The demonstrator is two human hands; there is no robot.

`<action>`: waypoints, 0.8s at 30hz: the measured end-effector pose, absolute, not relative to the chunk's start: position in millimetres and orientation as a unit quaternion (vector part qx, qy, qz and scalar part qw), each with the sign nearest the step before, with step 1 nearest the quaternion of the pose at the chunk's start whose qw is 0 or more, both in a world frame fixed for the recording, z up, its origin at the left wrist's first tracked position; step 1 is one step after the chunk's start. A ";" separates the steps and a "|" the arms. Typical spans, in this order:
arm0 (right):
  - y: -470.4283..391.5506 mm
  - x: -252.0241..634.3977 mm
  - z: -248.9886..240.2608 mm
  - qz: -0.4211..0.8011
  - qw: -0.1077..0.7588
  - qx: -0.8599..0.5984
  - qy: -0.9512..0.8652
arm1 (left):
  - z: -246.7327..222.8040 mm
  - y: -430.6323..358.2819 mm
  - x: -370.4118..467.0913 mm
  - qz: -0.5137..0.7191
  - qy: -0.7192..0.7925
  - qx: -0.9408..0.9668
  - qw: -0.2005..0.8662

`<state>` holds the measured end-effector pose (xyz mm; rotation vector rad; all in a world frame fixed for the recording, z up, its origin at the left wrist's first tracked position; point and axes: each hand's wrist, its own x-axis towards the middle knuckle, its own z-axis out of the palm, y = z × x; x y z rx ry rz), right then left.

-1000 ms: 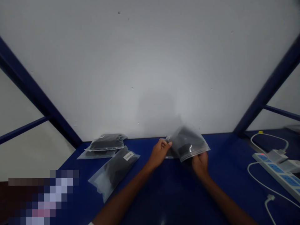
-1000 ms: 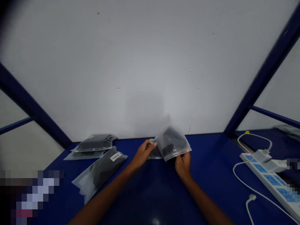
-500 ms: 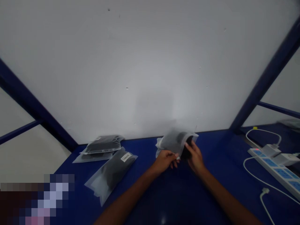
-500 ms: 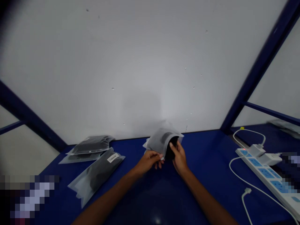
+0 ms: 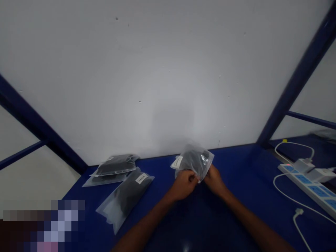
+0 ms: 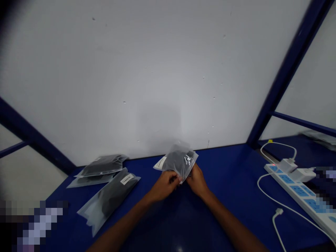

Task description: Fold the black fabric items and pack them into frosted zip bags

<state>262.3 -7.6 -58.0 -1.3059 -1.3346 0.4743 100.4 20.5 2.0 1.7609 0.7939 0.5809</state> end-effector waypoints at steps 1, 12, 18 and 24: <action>-7.4 261.1 -59.0 0.192 0.571 -0.566 -0.563 | 3.8 21.0 99.5 0.244 0.333 0.754 0.511; -19.9 265.0 -27.9 -0.173 0.522 -0.474 -0.687 | 17.6 40.2 88.9 0.292 0.367 0.613 0.635; -25.5 255.7 -28.5 -0.214 0.512 -0.391 -0.734 | 19.2 29.1 89.6 0.243 0.348 0.700 0.574; -27.7 255.8 -27.4 -0.205 0.543 -0.392 -0.714 | 32.0 18.4 83.7 0.270 0.329 0.856 0.293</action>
